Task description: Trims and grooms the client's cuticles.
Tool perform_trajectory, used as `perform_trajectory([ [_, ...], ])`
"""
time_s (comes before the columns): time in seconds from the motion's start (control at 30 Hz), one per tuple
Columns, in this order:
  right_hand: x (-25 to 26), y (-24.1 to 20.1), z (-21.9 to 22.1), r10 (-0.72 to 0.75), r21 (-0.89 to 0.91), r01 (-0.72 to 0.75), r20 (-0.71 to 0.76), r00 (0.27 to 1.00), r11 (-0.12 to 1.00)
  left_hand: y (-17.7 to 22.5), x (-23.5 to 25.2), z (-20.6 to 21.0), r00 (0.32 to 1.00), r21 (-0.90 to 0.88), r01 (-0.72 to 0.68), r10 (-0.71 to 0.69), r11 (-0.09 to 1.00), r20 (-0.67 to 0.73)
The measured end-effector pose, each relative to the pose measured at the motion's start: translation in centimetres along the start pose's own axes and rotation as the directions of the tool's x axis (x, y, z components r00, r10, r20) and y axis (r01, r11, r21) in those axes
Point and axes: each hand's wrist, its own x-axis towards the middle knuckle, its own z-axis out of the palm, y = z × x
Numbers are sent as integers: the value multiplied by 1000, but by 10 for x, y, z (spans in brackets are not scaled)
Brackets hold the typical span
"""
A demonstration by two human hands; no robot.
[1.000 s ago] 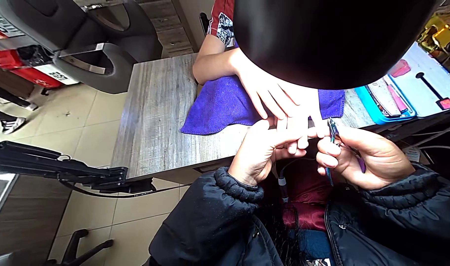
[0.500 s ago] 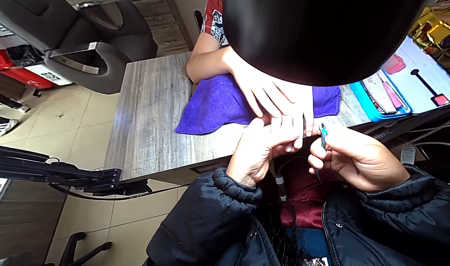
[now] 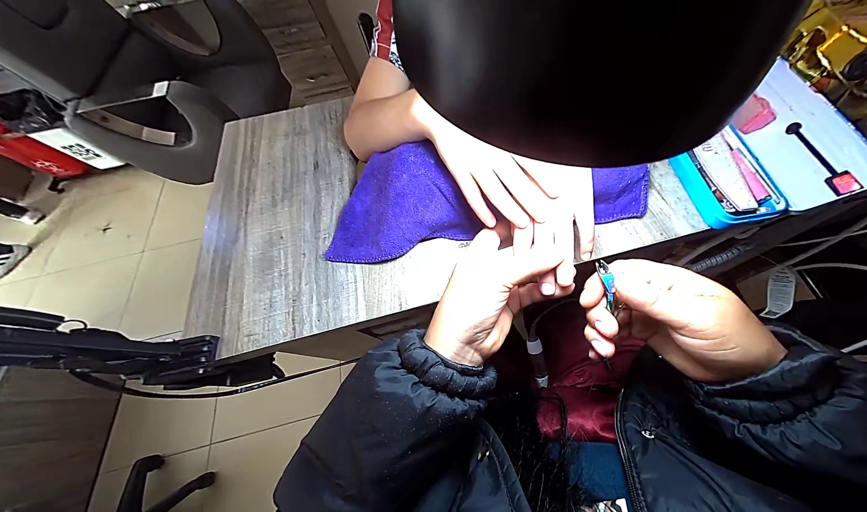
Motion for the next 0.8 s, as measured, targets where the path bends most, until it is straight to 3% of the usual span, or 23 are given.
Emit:
perform_trajectory([
  [0.3,-20,-18,-26,-100,-175,89,-55,993,980,0,-8,-11,998,11,-31,31,999,46],
  [0.47,-34,-26,-40,-139,-231,108,-121,983,967,-1,-6,-11,990,-54,16,-9,998,143],
  [0.63,-31,-20,-36,-143,-187,123,-96,985,975,-6,-1,-2,996,-88,61,-55,994,73],
  [0.8,-27,-18,-31,-123,-148,112,-71,990,983,-11,-1,14,998,-4,-21,20,1000,-66],
])
